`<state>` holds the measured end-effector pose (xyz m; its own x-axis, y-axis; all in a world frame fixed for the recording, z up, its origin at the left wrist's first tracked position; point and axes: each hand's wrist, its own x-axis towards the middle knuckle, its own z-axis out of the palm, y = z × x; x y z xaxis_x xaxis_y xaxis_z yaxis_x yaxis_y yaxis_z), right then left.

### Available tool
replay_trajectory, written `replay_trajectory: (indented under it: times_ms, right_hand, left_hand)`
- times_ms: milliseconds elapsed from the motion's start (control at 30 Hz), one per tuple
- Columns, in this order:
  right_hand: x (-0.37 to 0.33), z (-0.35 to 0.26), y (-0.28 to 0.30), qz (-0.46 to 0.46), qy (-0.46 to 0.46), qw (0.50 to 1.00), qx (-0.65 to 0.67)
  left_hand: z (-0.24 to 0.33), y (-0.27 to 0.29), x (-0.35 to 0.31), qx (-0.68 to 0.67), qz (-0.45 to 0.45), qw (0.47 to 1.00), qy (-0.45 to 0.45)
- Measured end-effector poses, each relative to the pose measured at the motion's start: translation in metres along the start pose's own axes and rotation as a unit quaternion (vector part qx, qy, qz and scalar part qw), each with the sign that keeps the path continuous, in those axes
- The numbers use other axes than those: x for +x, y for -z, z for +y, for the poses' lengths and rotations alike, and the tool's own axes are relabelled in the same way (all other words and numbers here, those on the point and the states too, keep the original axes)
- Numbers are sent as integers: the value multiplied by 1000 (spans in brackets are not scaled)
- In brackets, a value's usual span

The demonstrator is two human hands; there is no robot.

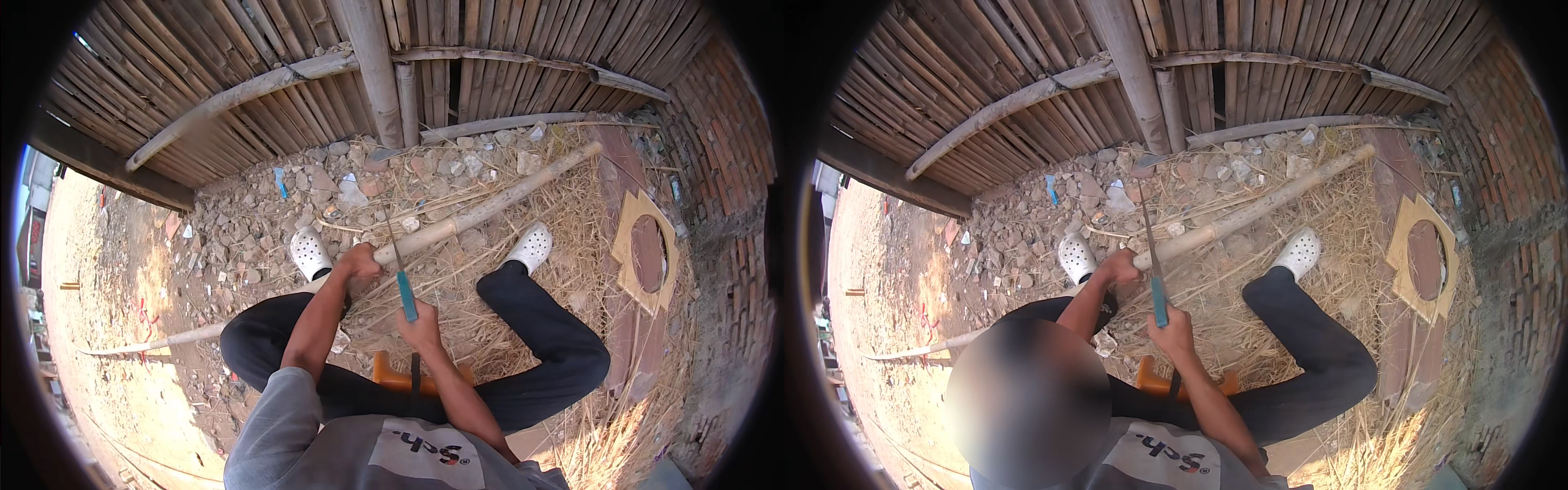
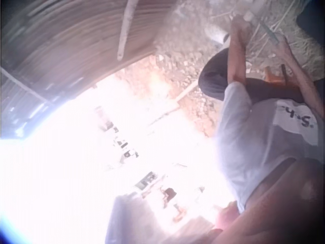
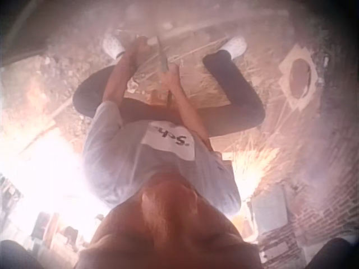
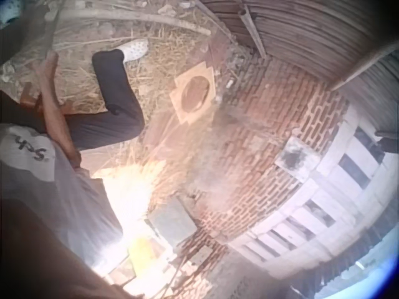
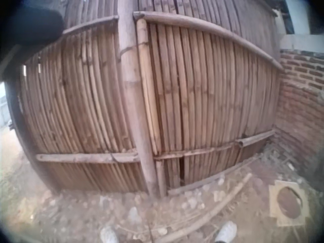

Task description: The person sits on a small stool and uses a hand saw to cut a long bamboo pole. They hold the pole steady with their left hand while sawing with their right hand, eventually cutting through the bamboo to separate a section.

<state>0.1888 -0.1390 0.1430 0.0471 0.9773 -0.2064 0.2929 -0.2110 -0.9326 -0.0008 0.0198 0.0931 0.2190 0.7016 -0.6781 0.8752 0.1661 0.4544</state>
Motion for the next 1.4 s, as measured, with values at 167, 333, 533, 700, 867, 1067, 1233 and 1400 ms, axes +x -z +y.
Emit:
replay_trajectory:
  times_ms: [167, 333, 533, 700, 867, 1067, 1233, 1400]
  right_hand:
    - [-104, -13, 38, -3, 8, 1000, 3]
    - [-31, 4, 14, -5, -29, 999, 14]
    - [1, -8, 1, 9, 5, 1000, -16]
    - [-25, 16, 19, -20, -29, 999, 1]
    - [-9, 7, 10, -32, -34, 999, 3]
    - [-60, -11, 41, -27, -42, 999, 2]
    - [-73, 2, 45, -35, -71, 996, -31]
    - [-23, 21, 10, -19, -73, 997, -28]
  left_hand:
    - [-30, -20, 24, 53, 60, 997, 8]
    - [1, -30, 13, 67, 60, 996, 16]
    - [2, -18, 13, 101, 86, 991, -3]
    - [-10, -59, 19, 100, 142, 985, 23]
    - [-14, -60, 26, 113, 177, 976, 54]
    - [-22, -48, 48, 116, 136, 983, 46]
    - [-19, -47, 53, 92, 142, 985, 34]
    - [-20, -41, 48, 105, 99, 989, 24]
